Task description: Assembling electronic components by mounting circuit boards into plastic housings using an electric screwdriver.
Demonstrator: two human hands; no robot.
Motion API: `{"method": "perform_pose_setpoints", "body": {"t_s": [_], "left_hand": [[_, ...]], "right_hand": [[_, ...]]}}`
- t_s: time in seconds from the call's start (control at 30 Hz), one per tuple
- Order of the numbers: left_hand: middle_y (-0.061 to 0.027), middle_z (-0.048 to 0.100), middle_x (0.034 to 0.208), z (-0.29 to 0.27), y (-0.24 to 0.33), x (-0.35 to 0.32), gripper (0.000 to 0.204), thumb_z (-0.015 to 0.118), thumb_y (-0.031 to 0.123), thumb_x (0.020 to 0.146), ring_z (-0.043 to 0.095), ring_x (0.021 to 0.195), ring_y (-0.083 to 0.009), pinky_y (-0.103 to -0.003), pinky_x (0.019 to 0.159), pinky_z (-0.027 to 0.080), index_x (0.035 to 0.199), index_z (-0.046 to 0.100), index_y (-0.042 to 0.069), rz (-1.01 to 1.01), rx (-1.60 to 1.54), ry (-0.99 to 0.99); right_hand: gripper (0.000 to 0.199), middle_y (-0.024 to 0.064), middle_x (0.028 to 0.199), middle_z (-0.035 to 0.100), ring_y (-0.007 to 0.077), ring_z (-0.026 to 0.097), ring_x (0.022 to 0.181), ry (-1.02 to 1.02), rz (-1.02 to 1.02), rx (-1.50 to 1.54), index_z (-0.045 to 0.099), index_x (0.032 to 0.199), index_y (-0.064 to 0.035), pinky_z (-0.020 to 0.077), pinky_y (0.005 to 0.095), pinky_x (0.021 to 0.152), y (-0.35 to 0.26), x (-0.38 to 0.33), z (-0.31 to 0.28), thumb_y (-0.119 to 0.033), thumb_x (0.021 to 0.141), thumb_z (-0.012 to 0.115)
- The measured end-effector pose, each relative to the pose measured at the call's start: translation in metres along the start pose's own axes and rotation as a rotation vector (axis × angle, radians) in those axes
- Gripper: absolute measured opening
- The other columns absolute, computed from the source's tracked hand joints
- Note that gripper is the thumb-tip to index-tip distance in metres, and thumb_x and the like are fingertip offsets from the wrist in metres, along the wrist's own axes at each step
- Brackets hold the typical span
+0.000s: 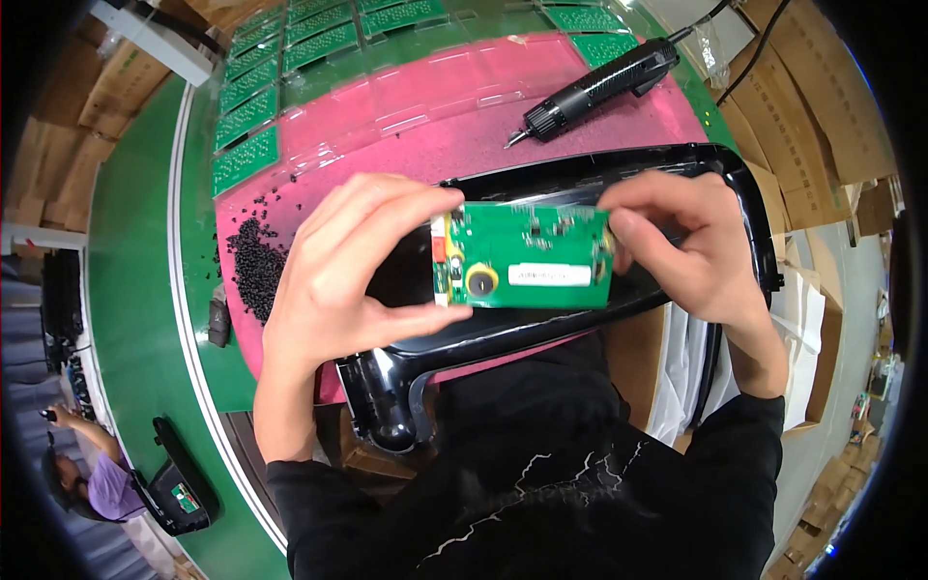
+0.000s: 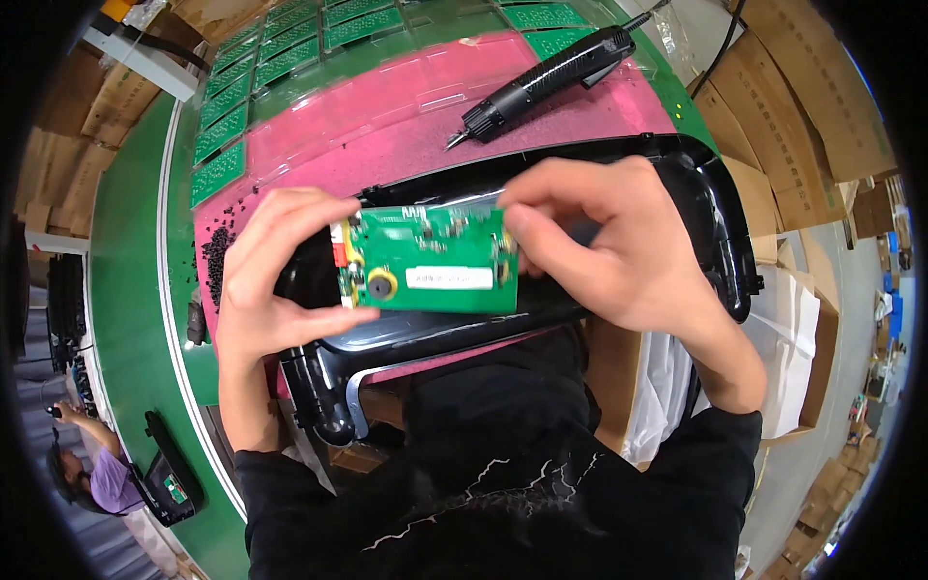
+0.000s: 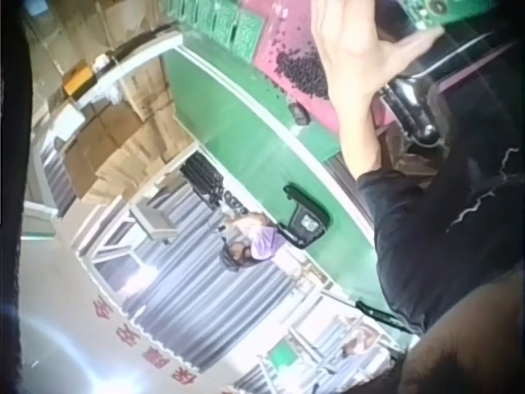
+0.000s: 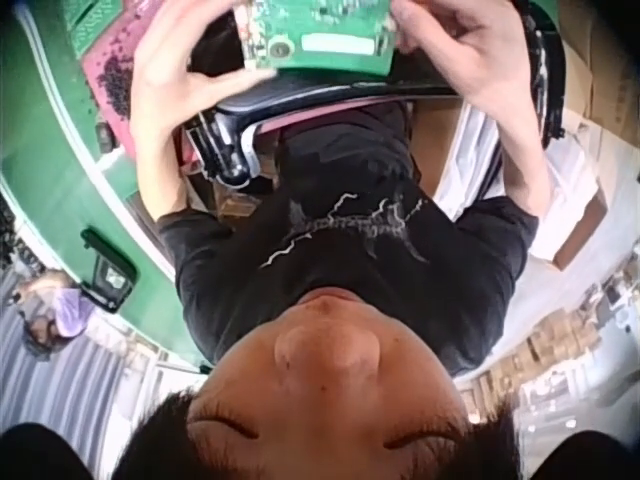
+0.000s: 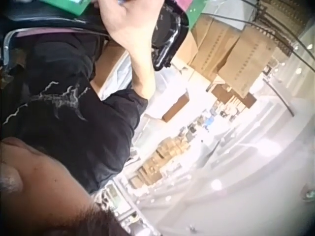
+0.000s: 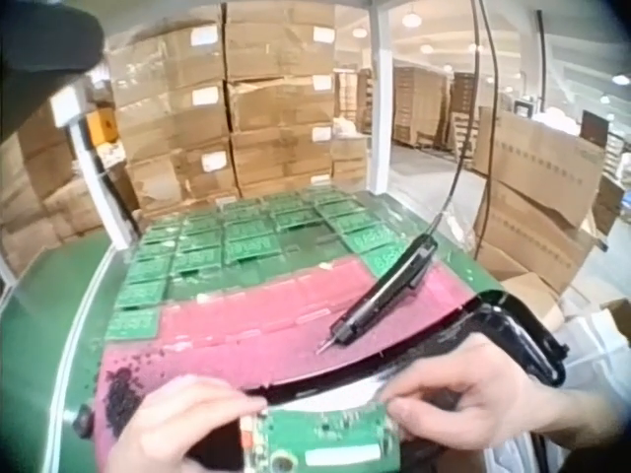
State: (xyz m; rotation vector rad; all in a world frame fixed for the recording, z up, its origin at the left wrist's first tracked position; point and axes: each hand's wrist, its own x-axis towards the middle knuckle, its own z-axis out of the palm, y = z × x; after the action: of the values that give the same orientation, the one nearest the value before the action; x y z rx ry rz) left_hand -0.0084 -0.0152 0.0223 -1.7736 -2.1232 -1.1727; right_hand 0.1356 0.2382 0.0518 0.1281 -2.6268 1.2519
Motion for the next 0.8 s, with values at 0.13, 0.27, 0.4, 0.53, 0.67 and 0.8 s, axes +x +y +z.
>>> {"method": "perform_pose_setpoints", "body": {"t_s": [0.13, 0.27, 0.4, 0.53, 0.67, 0.8], "left_hand": [[-0.0138, 0.067, 0.101, 0.005, 0.001, -0.007, 0.067, 0.092, 0.024, 0.055, 0.066, 0.091, -0.0302, -0.039, 0.08, 0.053, 0.111, 0.066, -0.001, -0.038, -0.113, -0.196], [-0.0118, 0.067, 0.097, 0.013, 0.004, -0.008, 0.06, 0.09, 0.024, 0.056, 0.066, 0.087, -0.0296, -0.038, 0.076, 0.054, 0.106, 0.066, 0.001, -0.136, -0.118, -0.285], [-0.011, 0.065, 0.096, 0.019, 0.004, -0.012, 0.061, 0.089, 0.028, 0.059, 0.065, 0.084, -0.0301, -0.038, 0.075, 0.054, 0.109, 0.063, 0.002, -0.238, -0.064, -0.332], [-0.0096, 0.06, 0.097, 0.021, 0.006, -0.008, 0.058, 0.085, 0.035, 0.067, 0.064, 0.091, -0.0305, -0.039, 0.071, 0.054, 0.108, 0.059, 0.004, -0.328, 0.054, -0.407], [-0.0098, 0.058, 0.103, 0.026, 0.006, -0.01, 0.063, 0.085, 0.034, 0.066, 0.062, 0.095, -0.0309, -0.04, 0.075, 0.053, 0.113, 0.056, 0.004, -0.281, 0.185, -0.397], [-0.0104, 0.058, 0.106, 0.027, 0.007, -0.008, 0.068, 0.086, 0.033, 0.063, 0.06, 0.098, -0.0328, -0.041, 0.078, 0.052, 0.118, 0.055, 0.005, -0.321, 0.202, -0.43]], "right_hand": [[0.029, 0.0085, 0.079, 0.069, 0.0091, 0.066, 0.073, -0.189, 0.4, 0.261, 0.065, 0.109, 0.0043, 0.0533, 0.0255, 0.071, -0.007, -0.022, -0.004, -0.004, 0.083, 0.073], [0.07, 0.0112, 0.097, 0.07, 0.0214, 0.069, 0.092, -0.225, 0.315, 0.244, 0.058, 0.123, -0.0008, 0.053, 0.0316, 0.086, 0.005, -0.033, 0.002, -0.013, 0.062, 0.091], [0.065, 0.0113, 0.107, 0.068, 0.0237, 0.068, 0.096, -0.217, 0.173, 0.146, 0.06, 0.12, -0.0024, 0.0524, 0.0321, 0.086, 0.026, -0.028, 0.007, -0.015, 0.063, 0.089], [0.061, 0.0131, 0.117, 0.06, 0.0285, 0.06, 0.105, -0.141, 0.062, 0.02, 0.06, 0.12, -0.0024, 0.0483, 0.0359, 0.092, 0.042, -0.02, 0.018, -0.013, 0.065, 0.083], [0.065, 0.0146, 0.125, 0.056, 0.0326, 0.054, 0.117, -0.132, 0.044, -0.073, 0.06, 0.122, -0.0026, 0.0426, 0.0389, 0.102, 0.049, -0.019, 0.025, -0.008, 0.061, 0.081], [0.062, 0.0144, 0.124, 0.055, 0.0336, 0.052, 0.116, -0.114, 0.044, -0.097, 0.059, 0.122, -0.0028, 0.0429, 0.0396, 0.101, 0.05, -0.02, 0.028, -0.009, 0.064, 0.081]]}}
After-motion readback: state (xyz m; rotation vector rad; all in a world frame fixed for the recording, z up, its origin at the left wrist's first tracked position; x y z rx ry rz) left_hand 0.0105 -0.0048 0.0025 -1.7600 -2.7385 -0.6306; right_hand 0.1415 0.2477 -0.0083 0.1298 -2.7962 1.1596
